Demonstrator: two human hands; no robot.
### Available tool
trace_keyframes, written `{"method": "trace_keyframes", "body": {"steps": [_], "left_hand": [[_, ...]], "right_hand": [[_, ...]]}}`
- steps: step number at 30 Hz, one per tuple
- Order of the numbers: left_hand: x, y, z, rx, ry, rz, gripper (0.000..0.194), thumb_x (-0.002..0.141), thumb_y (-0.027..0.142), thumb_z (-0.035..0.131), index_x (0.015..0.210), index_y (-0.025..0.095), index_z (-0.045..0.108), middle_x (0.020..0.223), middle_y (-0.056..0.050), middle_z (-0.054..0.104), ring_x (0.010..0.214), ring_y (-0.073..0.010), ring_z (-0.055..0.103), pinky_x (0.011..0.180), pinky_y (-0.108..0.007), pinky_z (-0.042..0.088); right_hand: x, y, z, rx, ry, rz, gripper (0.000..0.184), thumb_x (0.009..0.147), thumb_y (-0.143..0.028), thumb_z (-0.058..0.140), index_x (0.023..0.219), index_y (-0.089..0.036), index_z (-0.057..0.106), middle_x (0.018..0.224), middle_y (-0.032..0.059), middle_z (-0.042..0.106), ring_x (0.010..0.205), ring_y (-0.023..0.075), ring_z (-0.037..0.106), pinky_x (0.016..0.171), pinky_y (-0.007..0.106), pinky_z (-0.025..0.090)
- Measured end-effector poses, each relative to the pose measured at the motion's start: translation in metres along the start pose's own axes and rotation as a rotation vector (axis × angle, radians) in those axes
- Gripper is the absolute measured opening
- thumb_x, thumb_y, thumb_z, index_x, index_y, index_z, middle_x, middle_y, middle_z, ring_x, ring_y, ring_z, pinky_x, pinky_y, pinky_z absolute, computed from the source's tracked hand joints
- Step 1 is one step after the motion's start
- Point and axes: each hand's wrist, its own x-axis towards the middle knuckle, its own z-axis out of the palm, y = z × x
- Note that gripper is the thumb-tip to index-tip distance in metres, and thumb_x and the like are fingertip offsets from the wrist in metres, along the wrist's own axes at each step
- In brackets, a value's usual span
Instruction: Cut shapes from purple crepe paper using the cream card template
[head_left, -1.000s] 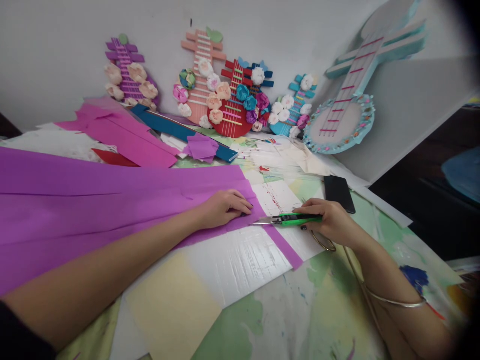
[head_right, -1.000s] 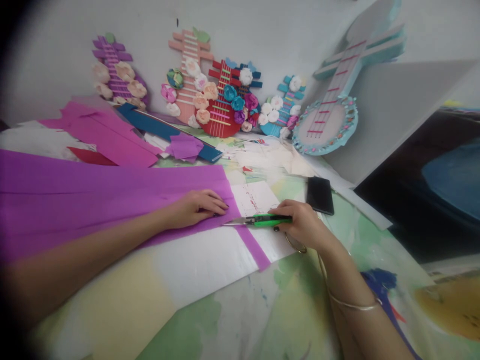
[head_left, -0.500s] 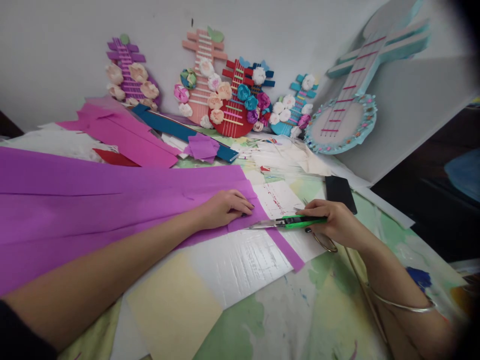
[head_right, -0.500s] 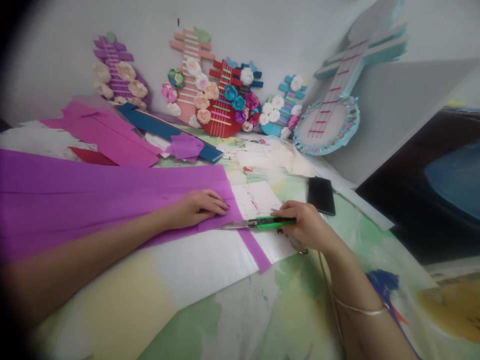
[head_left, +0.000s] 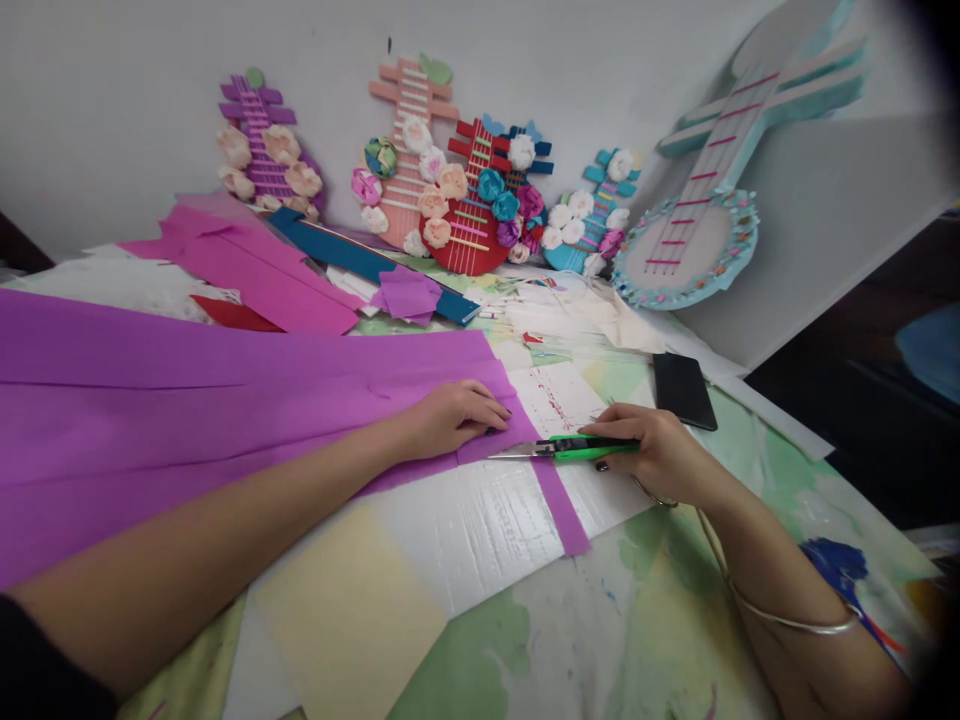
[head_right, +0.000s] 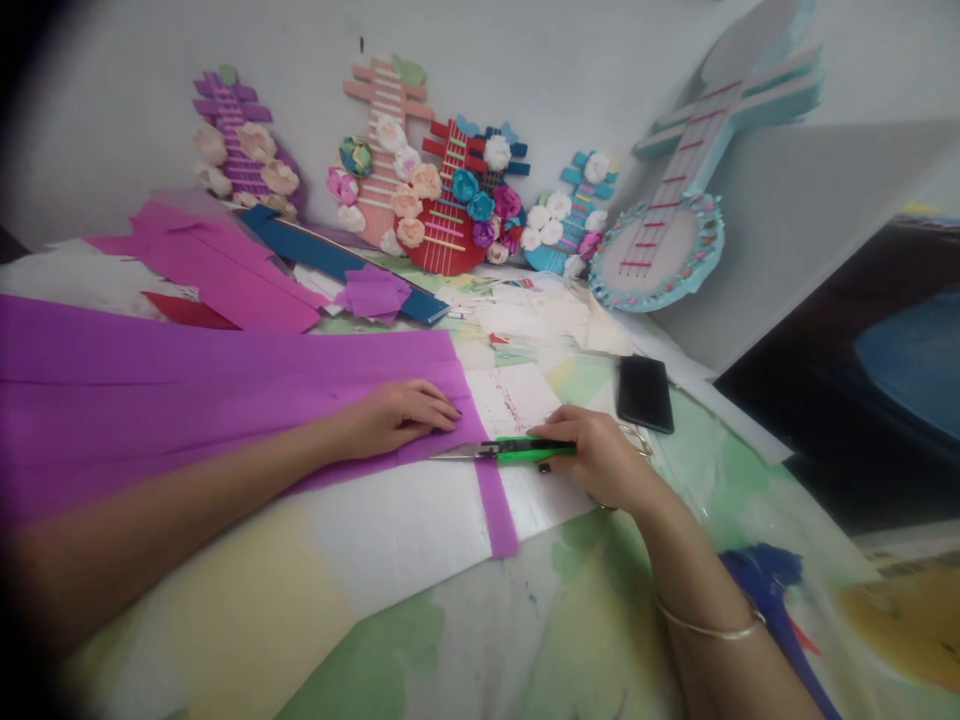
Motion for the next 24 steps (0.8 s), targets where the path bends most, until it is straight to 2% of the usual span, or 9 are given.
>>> {"method": "trace_keyframes", "body": {"steps": [4, 12, 17, 24], "left_hand": [[0.001, 0.001, 0.0, 0.002, -0.015, 0.015, 0.029, 0.09, 0.008, 0.054, 0.108, 0.023, 0.071, 0.114, -0.005, 0.071, 0.109, -0.0192, 0.06, 0.094, -0.037, 0.047], [0.001, 0.001, 0.0, -0.012, -0.018, 0.001, 0.028, 0.091, 0.008, 0.053, 0.108, 0.021, 0.071, 0.114, -0.006, 0.07, 0.11, -0.02, 0.059, 0.094, -0.037, 0.048], [0.0, 0.001, -0.002, -0.034, 0.005, -0.038, 0.032, 0.092, 0.006, 0.048, 0.111, 0.018, 0.07, 0.114, -0.008, 0.07, 0.11, -0.019, 0.06, 0.093, -0.036, 0.049], [-0.002, 0.001, -0.003, -0.047, 0.054, -0.096, 0.033, 0.09, 0.006, 0.049, 0.113, 0.02, 0.068, 0.111, -0.007, 0.07, 0.103, -0.0174, 0.064, 0.092, -0.034, 0.05]], "right_hand": [[-0.004, 0.005, -0.005, 0.002, 0.002, 0.008, 0.04, 0.071, -0.009, 0.061, 0.105, -0.025, 0.075, 0.098, 0.0028, 0.069, 0.083, 0.0184, 0.065, 0.073, 0.029, 0.048], [-0.005, 0.005, -0.01, 0.001, 0.003, 0.034, 0.041, 0.069, -0.009, 0.06, 0.103, -0.026, 0.075, 0.096, 0.0025, 0.069, 0.084, 0.0196, 0.065, 0.074, 0.03, 0.047], [-0.008, 0.014, -0.017, 0.008, -0.031, 0.058, 0.042, 0.068, -0.011, 0.059, 0.103, -0.026, 0.076, 0.093, 0.0019, 0.069, 0.082, 0.02, 0.065, 0.072, 0.03, 0.048], [-0.013, 0.032, -0.024, 0.003, 0.058, 0.159, 0.033, 0.069, -0.021, 0.062, 0.099, -0.024, 0.076, 0.097, 0.0028, 0.07, 0.087, 0.0222, 0.065, 0.078, 0.032, 0.048]]}}
